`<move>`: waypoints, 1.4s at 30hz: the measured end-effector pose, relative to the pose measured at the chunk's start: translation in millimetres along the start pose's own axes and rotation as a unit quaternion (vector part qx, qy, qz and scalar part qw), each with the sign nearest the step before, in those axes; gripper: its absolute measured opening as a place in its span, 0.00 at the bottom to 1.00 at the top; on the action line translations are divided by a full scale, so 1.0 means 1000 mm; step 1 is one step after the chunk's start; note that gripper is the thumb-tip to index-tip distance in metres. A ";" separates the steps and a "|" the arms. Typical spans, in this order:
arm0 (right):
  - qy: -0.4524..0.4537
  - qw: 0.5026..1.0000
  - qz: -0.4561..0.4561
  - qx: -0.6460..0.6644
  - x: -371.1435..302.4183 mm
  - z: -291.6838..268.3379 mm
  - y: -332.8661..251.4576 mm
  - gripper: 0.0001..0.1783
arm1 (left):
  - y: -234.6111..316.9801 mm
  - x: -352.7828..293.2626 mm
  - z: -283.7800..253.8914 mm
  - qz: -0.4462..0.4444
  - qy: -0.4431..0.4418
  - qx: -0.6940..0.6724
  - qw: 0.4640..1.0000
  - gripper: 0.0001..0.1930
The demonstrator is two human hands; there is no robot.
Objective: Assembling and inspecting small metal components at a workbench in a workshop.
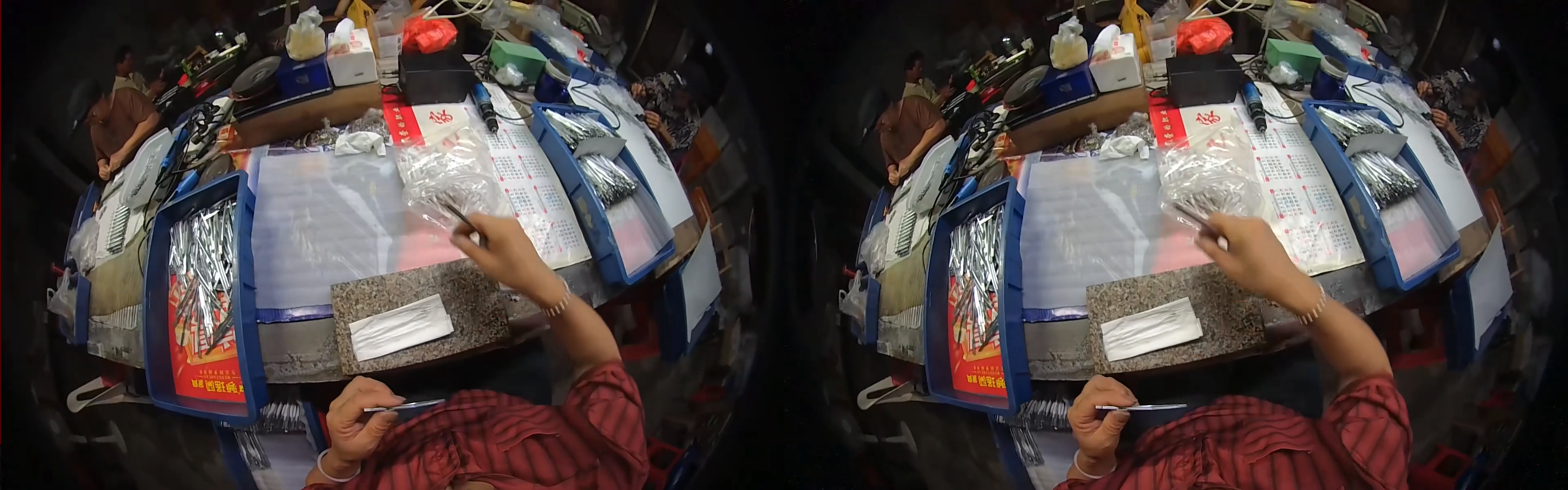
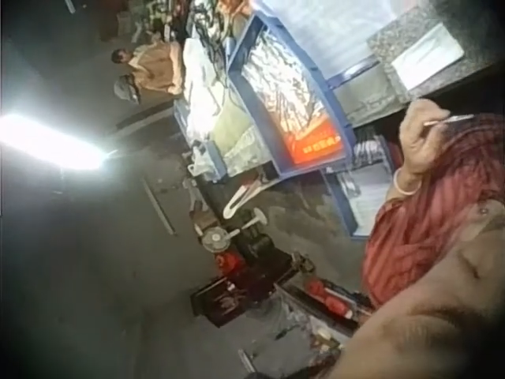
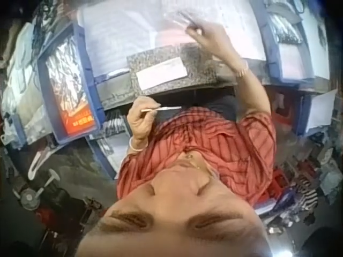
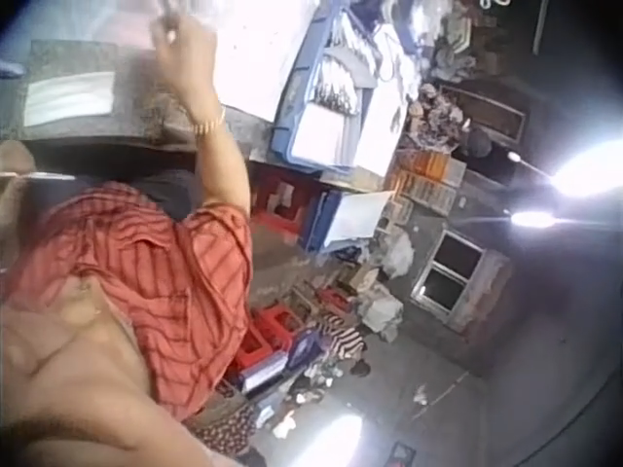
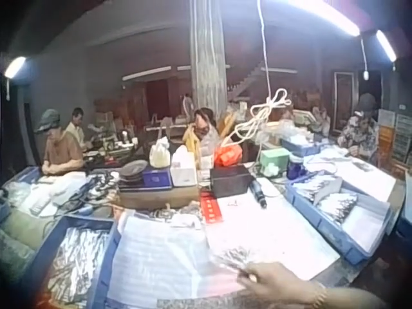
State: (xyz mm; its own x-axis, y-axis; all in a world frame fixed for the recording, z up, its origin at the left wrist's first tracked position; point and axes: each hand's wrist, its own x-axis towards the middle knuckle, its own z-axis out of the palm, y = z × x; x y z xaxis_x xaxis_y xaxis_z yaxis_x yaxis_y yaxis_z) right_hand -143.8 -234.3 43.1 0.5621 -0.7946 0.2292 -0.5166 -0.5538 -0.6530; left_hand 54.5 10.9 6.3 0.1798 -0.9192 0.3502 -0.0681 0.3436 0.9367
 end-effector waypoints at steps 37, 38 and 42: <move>-0.028 0.973 -0.127 0.191 -0.127 0.027 -0.056 0.23 | -0.018 0.013 0.052 -0.228 0.067 -0.361 0.902 0.15; -0.026 0.973 -0.126 0.193 -0.129 0.027 -0.055 0.23 | -0.017 0.012 0.054 -0.225 0.069 -0.362 0.902 0.15; -0.015 0.973 -0.154 0.172 -0.134 0.024 -0.055 0.23 | -0.016 0.011 0.057 -0.221 0.068 -0.354 0.906 0.14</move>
State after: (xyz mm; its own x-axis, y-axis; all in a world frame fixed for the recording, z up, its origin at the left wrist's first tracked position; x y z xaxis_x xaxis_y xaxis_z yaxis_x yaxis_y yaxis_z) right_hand -175.3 -91.5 31.0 0.6770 -0.5943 0.4342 -0.0771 -0.6439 -0.7612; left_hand 1.6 -16.2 -5.1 0.1576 -0.9816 -0.1079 0.6785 0.0283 0.7340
